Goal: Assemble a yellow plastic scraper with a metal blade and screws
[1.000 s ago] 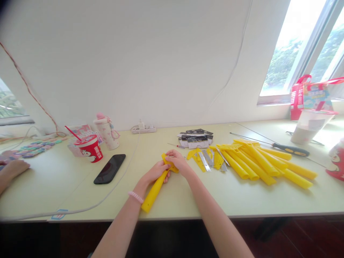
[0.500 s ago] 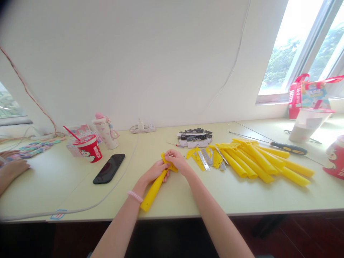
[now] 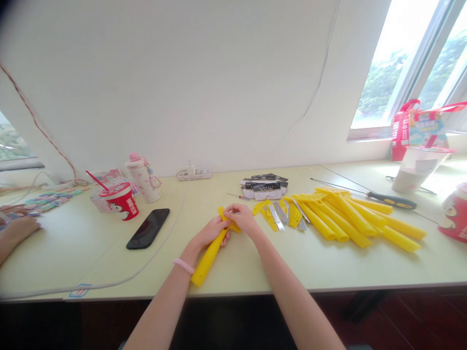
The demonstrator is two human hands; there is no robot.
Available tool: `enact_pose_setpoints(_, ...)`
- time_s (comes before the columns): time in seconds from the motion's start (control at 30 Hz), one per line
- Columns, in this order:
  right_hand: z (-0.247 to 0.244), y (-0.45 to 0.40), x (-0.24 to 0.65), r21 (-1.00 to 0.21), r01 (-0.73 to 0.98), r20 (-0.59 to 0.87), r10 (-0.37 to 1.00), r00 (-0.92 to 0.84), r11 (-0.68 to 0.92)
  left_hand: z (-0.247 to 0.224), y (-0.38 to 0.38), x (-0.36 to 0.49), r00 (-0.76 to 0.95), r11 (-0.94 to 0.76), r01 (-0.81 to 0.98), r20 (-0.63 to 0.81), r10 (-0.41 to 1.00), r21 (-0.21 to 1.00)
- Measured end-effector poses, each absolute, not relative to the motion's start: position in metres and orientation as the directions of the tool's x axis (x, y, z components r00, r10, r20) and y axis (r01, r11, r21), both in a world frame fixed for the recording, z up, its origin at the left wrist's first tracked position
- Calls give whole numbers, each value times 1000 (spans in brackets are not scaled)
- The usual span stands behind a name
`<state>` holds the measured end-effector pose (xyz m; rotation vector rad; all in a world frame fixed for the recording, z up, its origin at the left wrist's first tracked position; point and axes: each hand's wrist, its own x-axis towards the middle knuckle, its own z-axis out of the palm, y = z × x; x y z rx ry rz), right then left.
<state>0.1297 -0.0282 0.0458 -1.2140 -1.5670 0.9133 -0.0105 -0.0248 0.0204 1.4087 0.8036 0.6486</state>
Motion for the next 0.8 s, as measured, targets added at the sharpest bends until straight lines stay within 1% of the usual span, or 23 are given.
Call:
enact_pose_setpoints(0.27, 41, -26, 128, -924, 294, 234, 969, -73, 245, 20, -25, -11, 596, 78, 54, -94, 798, 996)
enact_pose_setpoints(0.33, 40, -22, 132, -920, 304, 257, 966, -8, 247, 21, -25, -11, 584, 94, 57, -110, 805, 994)
enact_pose_setpoints(0.4, 40, -19, 141, -900, 350, 313, 944, 101, 261, 21, -24, -11, 561, 112, 50, -121, 819, 992)
enact_pose_setpoints(0.5, 41, -17, 157, -821, 527, 390, 890, 237, 220, 21, -20, -10, 493, 145, -17, -118, 862, 989)
enact_pose_setpoints(0.53, 42, -18, 162, -782, 594, 397, 885, 243, 188, 21, -19, -9, 464, 156, -45, -118, 878, 987)
enact_pose_setpoints(0.6, 42, -20, 168, -712, 687, 365, 912, 185, 145, 21, -17, -8, 405, 173, -85, -125, 906, 981)
enact_pose_setpoints(0.7, 41, -24, 170, -652, 747, 274, 959, 73, 130, 22, -17, -8, 299, 184, -115, -143, 943, 976)
enact_pose_setpoints(0.8, 38, -26, 169, -608, 787, 238, 970, 53, 106, 23, -16, -8, 205, 177, -134, -148, 967, 975)
